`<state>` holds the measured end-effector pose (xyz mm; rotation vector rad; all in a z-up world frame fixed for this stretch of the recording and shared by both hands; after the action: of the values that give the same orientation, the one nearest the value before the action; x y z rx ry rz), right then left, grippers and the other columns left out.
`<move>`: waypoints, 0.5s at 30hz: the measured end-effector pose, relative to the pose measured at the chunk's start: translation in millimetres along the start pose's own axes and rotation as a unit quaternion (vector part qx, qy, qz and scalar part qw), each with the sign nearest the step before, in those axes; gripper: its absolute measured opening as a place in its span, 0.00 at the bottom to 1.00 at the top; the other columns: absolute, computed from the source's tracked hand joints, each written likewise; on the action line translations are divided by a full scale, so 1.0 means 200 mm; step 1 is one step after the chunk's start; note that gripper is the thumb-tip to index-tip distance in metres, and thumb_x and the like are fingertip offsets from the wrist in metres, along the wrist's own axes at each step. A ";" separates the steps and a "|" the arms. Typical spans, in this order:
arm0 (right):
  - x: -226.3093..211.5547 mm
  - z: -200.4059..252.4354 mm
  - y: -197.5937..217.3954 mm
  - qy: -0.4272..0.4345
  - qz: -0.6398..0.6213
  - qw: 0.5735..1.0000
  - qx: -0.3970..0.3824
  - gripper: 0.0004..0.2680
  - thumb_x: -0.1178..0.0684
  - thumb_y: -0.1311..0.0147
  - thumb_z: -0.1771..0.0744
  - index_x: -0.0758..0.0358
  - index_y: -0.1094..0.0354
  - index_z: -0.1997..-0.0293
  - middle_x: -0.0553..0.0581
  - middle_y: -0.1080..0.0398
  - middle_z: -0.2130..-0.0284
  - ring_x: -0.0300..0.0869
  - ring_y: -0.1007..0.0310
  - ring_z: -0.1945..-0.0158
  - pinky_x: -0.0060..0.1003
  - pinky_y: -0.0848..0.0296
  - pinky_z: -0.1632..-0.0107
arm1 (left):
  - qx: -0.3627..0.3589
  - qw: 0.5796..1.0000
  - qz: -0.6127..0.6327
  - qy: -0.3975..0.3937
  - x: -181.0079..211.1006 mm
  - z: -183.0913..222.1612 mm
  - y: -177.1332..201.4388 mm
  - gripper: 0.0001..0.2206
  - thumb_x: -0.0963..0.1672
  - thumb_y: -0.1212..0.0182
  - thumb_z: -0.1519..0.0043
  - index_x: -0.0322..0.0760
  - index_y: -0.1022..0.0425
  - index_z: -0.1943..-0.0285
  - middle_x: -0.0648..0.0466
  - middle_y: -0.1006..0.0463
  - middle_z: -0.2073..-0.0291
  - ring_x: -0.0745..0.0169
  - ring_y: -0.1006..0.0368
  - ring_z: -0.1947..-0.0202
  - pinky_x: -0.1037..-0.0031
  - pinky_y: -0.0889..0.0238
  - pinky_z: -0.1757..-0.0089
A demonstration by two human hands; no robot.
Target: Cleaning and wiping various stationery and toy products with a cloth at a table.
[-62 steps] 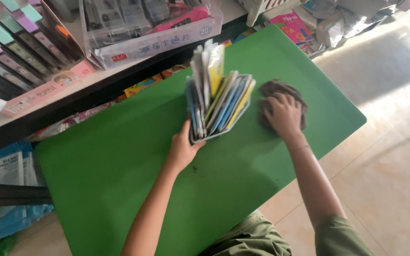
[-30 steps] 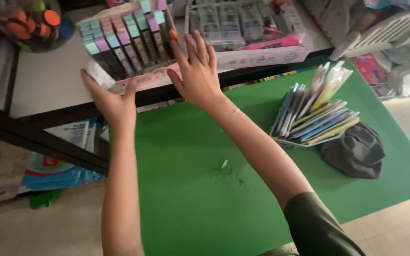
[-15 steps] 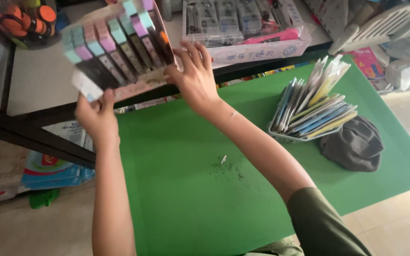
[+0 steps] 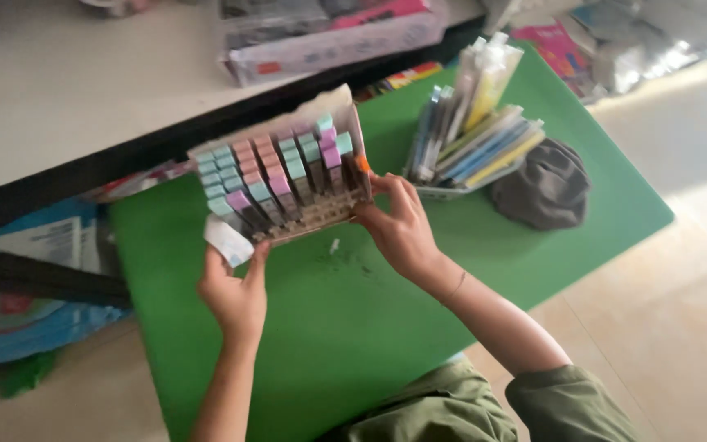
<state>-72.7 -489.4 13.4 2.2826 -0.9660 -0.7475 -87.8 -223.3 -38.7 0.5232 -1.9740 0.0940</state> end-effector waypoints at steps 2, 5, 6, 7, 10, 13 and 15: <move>0.12 0.13 -0.09 -0.021 0.010 1.000 -0.014 0.07 0.54 0.34 0.38 0.58 0.24 0.59 0.61 0.31 0.44 0.50 0.27 0.45 0.57 0.39 0.30 | -0.019 1.000 -0.010 0.004 -0.10 0.04 -0.11 0.26 0.47 0.30 0.37 0.24 0.29 0.35 0.45 0.19 0.49 0.59 0.22 0.48 0.69 0.30 0.47; 0.24 0.24 -0.19 -0.030 0.060 0.997 -0.029 0.06 0.52 0.35 0.38 0.56 0.24 0.62 0.61 0.31 0.43 0.49 0.27 0.44 0.59 0.46 0.27 | -0.041 0.999 -0.023 0.015 -0.25 0.06 -0.25 0.25 0.46 0.29 0.37 0.25 0.29 0.35 0.45 0.18 0.50 0.58 0.21 0.49 0.68 0.31 0.48; 0.26 0.26 -0.22 -0.019 0.103 0.994 -0.033 0.04 0.52 0.36 0.37 0.55 0.25 0.65 0.61 0.30 0.43 0.50 0.28 0.43 0.60 0.49 0.27 | -0.044 0.998 -0.026 0.026 -0.31 0.05 -0.29 0.24 0.45 0.29 0.38 0.26 0.28 0.36 0.45 0.17 0.51 0.58 0.21 0.49 0.67 0.31 0.48; 0.27 0.27 -0.24 -0.023 0.106 0.994 -0.032 0.04 0.52 0.36 0.37 0.55 0.25 0.65 0.61 0.30 0.43 0.50 0.28 0.43 0.60 0.49 0.27 | -0.049 0.998 -0.024 0.026 -0.35 0.04 -0.32 0.24 0.45 0.29 0.38 0.26 0.28 0.36 0.45 0.17 0.51 0.58 0.21 0.49 0.67 0.31 0.48; 0.30 0.29 -0.27 -0.005 0.152 0.988 -0.003 0.05 0.49 0.36 0.38 0.55 0.26 0.67 0.60 0.30 0.44 0.55 0.33 0.40 0.60 0.52 0.27 | -0.052 0.995 -0.061 0.057 -0.46 0.03 -0.37 0.23 0.44 0.28 0.38 0.28 0.27 0.37 0.45 0.16 0.54 0.56 0.20 0.51 0.66 0.31 0.49; 0.35 0.33 -0.31 -0.015 0.158 0.987 -0.035 0.06 0.50 0.36 0.36 0.54 0.25 0.60 0.62 0.33 0.39 0.56 0.38 0.34 0.58 0.51 0.25 | -0.056 0.993 -0.080 0.063 -0.49 0.04 -0.40 0.26 0.44 0.28 0.39 0.27 0.30 0.35 0.44 0.17 0.53 0.53 0.20 0.50 0.66 0.31 0.51; 0.35 0.34 -0.29 -0.016 0.139 0.989 -0.053 0.10 0.50 0.37 0.36 0.53 0.24 0.52 0.64 0.36 0.36 0.57 0.41 0.32 0.61 0.52 0.26 | -0.056 0.994 -0.070 0.068 -0.50 0.05 -0.40 0.30 0.44 0.29 0.40 0.27 0.35 0.30 0.42 0.19 0.48 0.50 0.21 0.46 0.66 0.33 0.47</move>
<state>-49.3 -526.2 -91.8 1.9971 -1.1999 -0.6975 -27.1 -267.1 -143.5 0.5651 -1.7934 -0.0680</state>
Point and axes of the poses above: each hand's wrist, its own z-axis away from the middle knuckle, its own y-axis out of the back of the hand, x = y × z, the point moved 6 cm from there along -z, towards the middle knuckle
